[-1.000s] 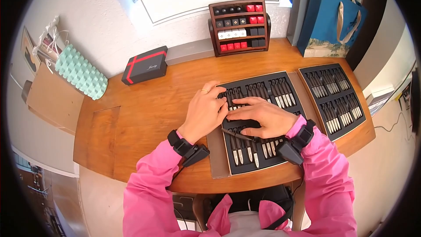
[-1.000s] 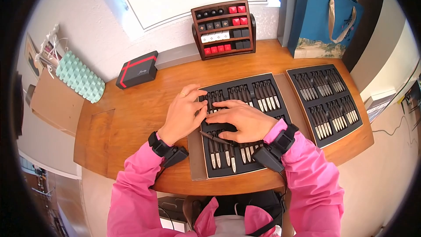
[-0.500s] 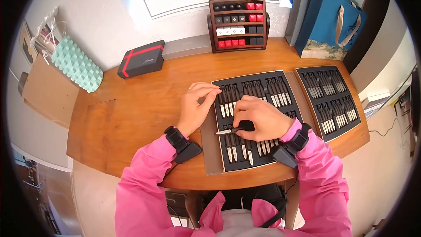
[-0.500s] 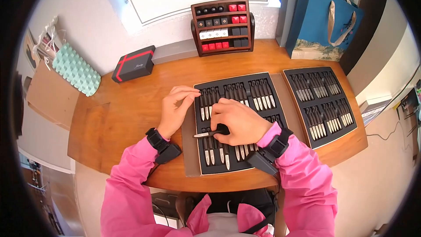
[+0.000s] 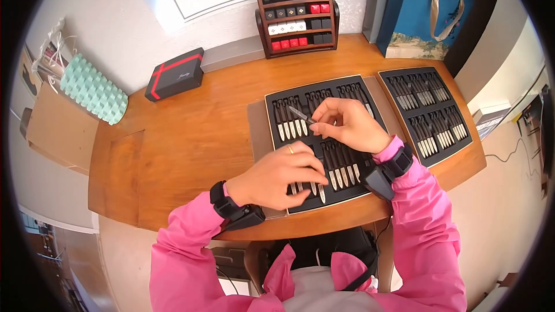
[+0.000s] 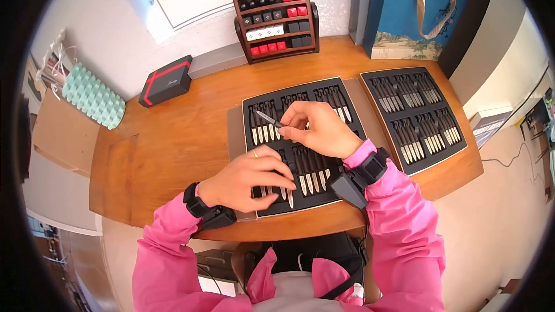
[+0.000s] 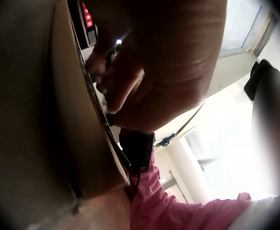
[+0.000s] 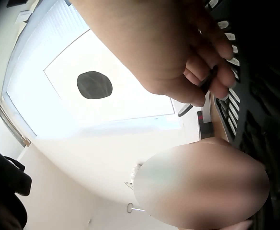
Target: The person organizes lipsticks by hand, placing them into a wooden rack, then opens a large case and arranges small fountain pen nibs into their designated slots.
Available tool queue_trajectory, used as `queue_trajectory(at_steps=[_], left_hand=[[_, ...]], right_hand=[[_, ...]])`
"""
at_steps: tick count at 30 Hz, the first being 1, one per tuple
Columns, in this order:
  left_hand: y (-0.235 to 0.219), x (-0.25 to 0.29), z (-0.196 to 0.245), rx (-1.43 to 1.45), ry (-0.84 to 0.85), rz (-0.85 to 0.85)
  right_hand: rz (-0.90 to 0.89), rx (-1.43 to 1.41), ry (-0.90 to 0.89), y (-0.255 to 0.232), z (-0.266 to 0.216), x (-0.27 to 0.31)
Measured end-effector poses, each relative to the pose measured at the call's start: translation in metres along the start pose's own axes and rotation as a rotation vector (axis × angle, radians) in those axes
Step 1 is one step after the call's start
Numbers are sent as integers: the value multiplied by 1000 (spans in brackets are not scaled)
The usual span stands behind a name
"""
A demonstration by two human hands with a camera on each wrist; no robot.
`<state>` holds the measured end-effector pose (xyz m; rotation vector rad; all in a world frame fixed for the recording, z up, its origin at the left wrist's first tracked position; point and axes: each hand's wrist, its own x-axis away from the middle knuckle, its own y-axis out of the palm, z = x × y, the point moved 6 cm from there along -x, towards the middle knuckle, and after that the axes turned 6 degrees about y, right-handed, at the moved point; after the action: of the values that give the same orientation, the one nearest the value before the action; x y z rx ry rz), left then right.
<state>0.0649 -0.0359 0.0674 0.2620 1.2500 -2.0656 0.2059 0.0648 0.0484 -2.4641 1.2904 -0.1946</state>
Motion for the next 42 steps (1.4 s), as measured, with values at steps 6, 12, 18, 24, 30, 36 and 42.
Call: queue_trajectory(at_steps=[6, 12, 18, 24, 30, 36, 42], left_hand=[[14, -2, 15, -100, 72, -154], [17, -4, 24, -181, 71, -223], [21, -4, 31, -179, 108, -239], [18, 1, 33, -222, 215, -82], [-3, 2, 40, -497, 284, 173], [4, 6, 28, -518, 227, 93], [17, 10, 29, -454, 186, 41]], right_hand=[[26, 3, -47, 1, -3, 0], [24, 20, -60, 1, 2, -1], [25, 9, -67, 1, 2, 0], [33, 26, -81, 1, 2, -1], [33, 0, -57, 0, 0, -1], [11, 17, -64, 2, 1, -1], [-14, 16, -70, 4, -1, 1]])
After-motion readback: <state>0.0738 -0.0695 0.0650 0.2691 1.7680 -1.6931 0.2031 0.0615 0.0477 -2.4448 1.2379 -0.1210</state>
